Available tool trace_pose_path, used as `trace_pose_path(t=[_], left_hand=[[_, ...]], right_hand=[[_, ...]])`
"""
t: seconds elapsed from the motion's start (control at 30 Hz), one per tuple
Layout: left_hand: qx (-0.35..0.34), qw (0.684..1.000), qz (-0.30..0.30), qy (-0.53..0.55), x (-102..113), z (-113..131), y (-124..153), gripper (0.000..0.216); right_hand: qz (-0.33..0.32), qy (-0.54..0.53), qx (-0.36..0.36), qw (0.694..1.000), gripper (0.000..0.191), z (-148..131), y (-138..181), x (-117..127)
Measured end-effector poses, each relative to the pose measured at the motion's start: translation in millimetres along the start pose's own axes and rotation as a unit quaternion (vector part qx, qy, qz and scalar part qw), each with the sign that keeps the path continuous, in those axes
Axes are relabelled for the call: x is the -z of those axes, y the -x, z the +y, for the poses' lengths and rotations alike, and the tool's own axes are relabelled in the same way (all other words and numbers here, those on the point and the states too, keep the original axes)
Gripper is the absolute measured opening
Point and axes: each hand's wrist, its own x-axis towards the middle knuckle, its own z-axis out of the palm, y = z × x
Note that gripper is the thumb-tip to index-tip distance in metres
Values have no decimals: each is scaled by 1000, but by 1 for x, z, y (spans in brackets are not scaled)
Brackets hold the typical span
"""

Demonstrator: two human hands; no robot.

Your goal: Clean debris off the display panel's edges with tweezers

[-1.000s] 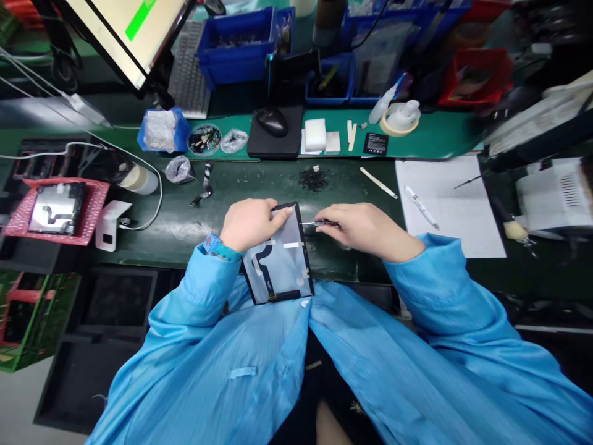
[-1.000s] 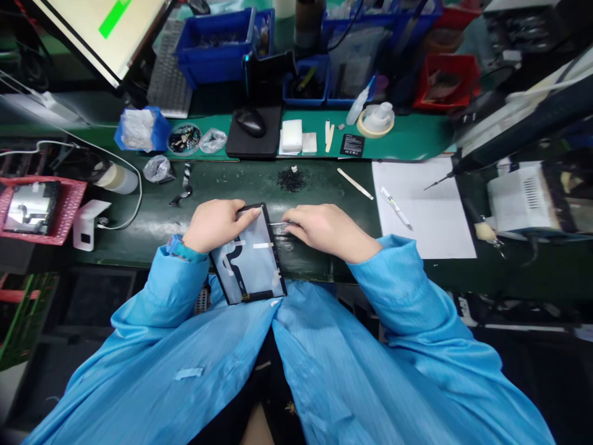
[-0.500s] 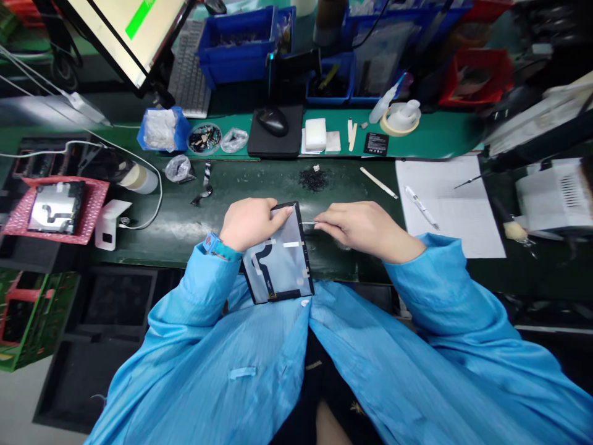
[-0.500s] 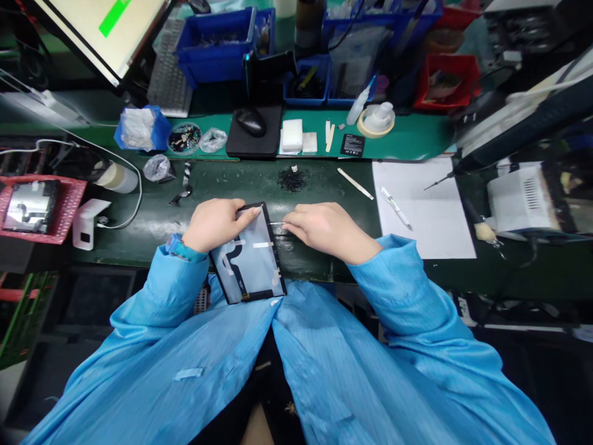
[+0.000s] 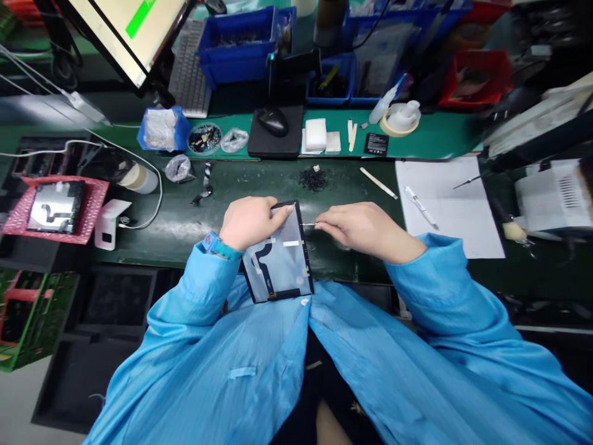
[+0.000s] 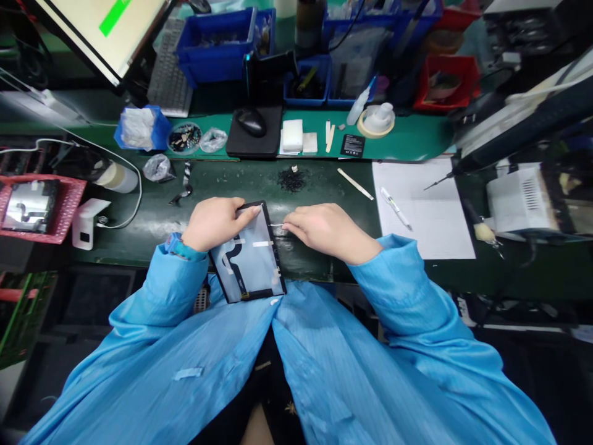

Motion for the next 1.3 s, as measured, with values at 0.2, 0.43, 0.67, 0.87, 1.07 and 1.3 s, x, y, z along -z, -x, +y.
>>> trace_pose_path(t=[0.2,0.43,0.67,0.87,1.07,1.3], left_hand=[[3,1000,2,-1,0,-2,0,68],[11,1000,-18,-2,-4,-9,-1,72],[23,999,-38,-15,-2,-14,-3,71],[23,999,-43,-16,-1,-14,-6,69],[34,997,-62,-15,-1,-14,-12,70],[28,998,-63,-8,-5,-14,-23,69]], right_hand=[[49,-100,-41,993,27,-1,1,-1],[102,-297,-206,927,22,2,-7,-31],[165,-465,-262,829,24,20,-33,-58],[215,-424,-256,842,24,34,-52,-64],[224,-417,-258,842,26,47,-59,-75],[225,-423,-266,836,28,58,-62,-81]])
